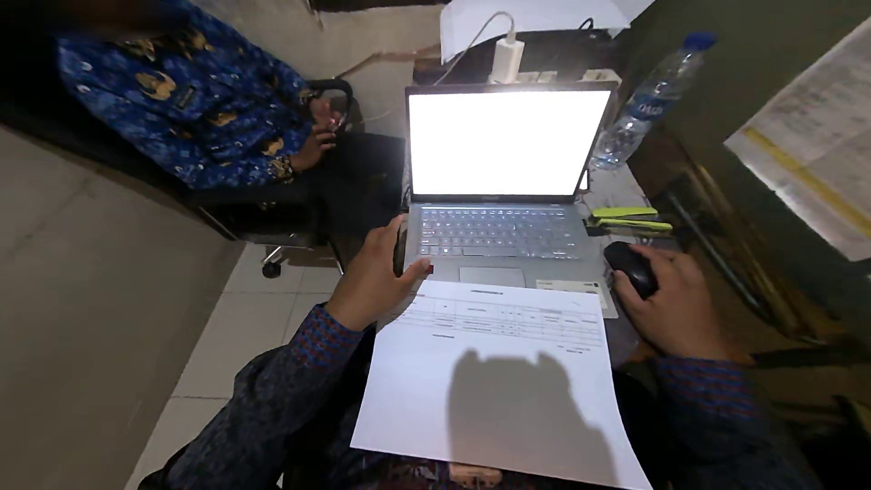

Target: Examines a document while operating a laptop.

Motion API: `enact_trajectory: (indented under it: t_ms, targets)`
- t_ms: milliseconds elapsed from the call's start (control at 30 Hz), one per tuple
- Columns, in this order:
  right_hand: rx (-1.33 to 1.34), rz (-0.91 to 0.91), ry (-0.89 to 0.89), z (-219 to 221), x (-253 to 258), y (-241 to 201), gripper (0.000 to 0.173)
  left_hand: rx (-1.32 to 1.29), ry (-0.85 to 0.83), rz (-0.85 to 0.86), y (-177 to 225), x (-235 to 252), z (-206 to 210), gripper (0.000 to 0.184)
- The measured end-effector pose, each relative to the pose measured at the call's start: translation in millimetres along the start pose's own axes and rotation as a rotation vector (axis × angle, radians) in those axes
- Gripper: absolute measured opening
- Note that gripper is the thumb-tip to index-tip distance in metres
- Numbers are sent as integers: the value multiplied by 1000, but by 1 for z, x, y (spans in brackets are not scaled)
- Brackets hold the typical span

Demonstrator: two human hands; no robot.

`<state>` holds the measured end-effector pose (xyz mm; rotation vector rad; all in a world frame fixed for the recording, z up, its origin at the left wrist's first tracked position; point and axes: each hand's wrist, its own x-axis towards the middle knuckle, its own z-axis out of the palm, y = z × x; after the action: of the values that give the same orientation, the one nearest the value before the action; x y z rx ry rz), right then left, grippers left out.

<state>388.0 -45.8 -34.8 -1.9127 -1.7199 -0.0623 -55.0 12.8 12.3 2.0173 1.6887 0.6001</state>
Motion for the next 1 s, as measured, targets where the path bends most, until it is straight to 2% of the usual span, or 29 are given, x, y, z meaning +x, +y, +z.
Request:
enact_trajectory:
  t_ms: [267, 533, 733, 900, 1000]
  targets:
    - [-29, 8, -17, -2, 0, -1, 63, -85, -10, -45, -17, -20, 0, 92]
    - [-15, 6, -10, -2, 0, -4, 70, -286, -70, -128, -22, -45, 3, 93]
    - [-3, -22, -21, -5, -1, -5, 59, -504, -160, -216, -22, -63, 2, 94]
    - [-2, -38, -17, -4, -1, -3, 53, -756, -234, -216, -23, -72, 3, 91]
    - [-1, -35, -14, -2, -1, -2, 51, -820, -259, -230, -23, -74, 4, 89]
